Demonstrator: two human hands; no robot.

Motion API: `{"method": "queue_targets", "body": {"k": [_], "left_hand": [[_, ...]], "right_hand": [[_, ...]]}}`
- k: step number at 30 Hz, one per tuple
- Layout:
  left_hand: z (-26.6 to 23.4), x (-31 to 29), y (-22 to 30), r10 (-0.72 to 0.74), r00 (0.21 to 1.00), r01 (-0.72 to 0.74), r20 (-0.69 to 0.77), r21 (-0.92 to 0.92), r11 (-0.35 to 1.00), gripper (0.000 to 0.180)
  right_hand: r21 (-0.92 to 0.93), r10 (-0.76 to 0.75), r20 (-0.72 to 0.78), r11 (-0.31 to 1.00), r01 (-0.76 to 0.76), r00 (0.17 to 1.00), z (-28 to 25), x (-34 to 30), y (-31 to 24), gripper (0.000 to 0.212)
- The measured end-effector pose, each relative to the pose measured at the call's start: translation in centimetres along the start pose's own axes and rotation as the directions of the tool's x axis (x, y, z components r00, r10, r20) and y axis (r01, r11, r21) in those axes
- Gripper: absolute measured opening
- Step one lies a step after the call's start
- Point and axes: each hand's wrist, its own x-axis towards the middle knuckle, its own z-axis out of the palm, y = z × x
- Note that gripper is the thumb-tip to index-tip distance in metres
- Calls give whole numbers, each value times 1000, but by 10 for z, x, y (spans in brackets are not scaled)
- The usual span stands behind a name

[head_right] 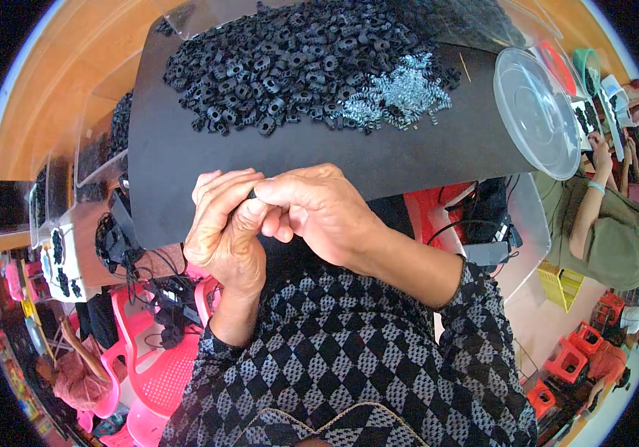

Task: Sorting and assembling small black components at a workshop table.

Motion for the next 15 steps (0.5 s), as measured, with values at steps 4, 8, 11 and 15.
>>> {"method": "queue_targets", "body": {"k": [4, 8, 11, 15], "left_hand": [[1, 0, 2, -26, 1000, 25, 13, 15, 1000, 19], [-2, -1, 5, -57, 988, 60, 146, -18, 998, 19], [-12, 2, -2, -46, 964, 33, 264, 53, 998, 22], [-23, 17, -17, -48, 965, -5, 258, 202, 979, 20]], "right_hand": [[-5, -20, -10, 1000, 20, 1000, -1, 0, 1, 22], [-122, -33, -30, 992, 29, 999, -4, -5, -5, 23], [-331, -76, -137, 943, 27, 988, -7, -11, -23, 21], [-512, -328, -157, 834, 207, 932, -19, -25, -71, 20]]}}
